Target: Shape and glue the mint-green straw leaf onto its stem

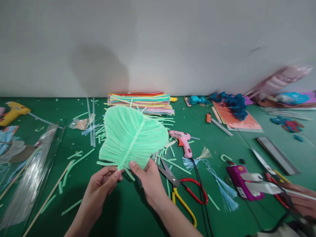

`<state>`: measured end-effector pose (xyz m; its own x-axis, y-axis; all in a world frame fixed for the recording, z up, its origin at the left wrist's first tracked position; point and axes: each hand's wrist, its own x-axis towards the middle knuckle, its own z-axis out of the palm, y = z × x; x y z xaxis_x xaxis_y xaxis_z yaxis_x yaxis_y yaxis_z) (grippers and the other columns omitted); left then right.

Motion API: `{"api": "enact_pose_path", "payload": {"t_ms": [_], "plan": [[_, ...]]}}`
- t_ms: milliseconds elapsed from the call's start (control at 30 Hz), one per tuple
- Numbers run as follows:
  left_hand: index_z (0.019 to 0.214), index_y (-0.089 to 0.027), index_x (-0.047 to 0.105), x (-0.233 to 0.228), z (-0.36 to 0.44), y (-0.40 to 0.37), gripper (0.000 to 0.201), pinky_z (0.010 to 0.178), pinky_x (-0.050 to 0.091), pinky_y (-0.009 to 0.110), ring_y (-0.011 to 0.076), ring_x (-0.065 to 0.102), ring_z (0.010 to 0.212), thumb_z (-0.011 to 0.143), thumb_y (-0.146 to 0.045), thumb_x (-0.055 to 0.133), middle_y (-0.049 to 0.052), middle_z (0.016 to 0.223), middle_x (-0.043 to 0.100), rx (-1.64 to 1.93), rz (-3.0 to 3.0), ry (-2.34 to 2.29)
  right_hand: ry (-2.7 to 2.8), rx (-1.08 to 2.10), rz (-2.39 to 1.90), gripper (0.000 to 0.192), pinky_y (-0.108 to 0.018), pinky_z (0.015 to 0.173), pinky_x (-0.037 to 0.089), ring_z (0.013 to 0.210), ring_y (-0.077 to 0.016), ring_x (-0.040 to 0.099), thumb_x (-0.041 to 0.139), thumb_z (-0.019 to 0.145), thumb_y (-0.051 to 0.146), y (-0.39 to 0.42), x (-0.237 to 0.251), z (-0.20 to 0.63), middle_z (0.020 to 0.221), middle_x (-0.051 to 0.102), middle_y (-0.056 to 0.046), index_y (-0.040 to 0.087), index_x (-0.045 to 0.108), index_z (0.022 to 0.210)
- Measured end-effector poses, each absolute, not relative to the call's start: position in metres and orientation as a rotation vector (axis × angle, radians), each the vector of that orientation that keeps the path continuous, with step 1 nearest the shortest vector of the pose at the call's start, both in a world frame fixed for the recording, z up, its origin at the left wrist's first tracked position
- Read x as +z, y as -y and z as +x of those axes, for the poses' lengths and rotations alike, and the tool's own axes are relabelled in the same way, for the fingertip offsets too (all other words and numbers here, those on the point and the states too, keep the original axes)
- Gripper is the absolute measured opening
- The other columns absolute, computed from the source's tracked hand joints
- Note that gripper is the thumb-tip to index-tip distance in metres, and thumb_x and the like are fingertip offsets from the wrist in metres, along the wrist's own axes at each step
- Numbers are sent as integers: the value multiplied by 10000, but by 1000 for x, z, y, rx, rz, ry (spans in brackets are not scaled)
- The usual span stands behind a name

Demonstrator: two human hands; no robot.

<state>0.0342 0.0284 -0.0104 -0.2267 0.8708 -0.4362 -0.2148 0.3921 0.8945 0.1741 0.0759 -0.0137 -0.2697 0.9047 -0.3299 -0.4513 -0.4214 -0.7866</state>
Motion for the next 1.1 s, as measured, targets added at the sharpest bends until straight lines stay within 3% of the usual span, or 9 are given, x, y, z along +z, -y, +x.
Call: {"api": "enact_pose_path", "payload": {"t_ms": [233,500,800,933,1000,1100], "plan": [[768,-165,685,-9,31,-28,282,432,241,185,54,358,474,778,-443,737,-3,632,621,1132,687,-1455,630,1921,-932,344,-401,937,500,969,-228,687,791,779,253,-78,-4,175,1070,753,-42,226,692,1108],[781,-172,699,-13,30,-29,261,421,233,184,50,345,466,786,-431,731,-3,644,633,1128,715,-1432,686,1828,-994,486,-456,1057,432,1127,-260,642,811,751,260,-82,-5,176,1176,726,-53,231,654,1209],[777,-155,681,-10,30,-28,283,418,260,178,47,362,456,768,-432,741,6,637,628,1118,681,-1406,896,1725,-1010,405,-467,1045,448,1135,-281,644,765,803,306,-80,-11,177,1181,723,-66,207,668,1183],[906,-174,665,-7,35,-30,320,415,282,172,41,370,470,745,-435,756,13,770,652,1160,645,-1404,1003,1599,-1200,406,-469,1006,483,1081,-290,670,791,760,334,-82,-11,176,1122,742,-90,173,676,1115],[971,-188,649,-8,36,-31,360,407,266,168,48,364,482,752,-459,742,-14,732,604,1178,600,-1414,1059,1563,-1248,395,-452,990,499,1073,-285,675,798,744,335,-82,-12,174,1107,747,-90,169,676,1081],[915,-177,636,-11,35,-31,343,400,253,172,65,345,474,768,-474,725,-63,565,476,1163,531,-1431,1097,1578,-1250,380,-434,970,517,1057,-276,684,787,748,339,-80,-14,171,1105,750,-83,176,671,1071]]}}
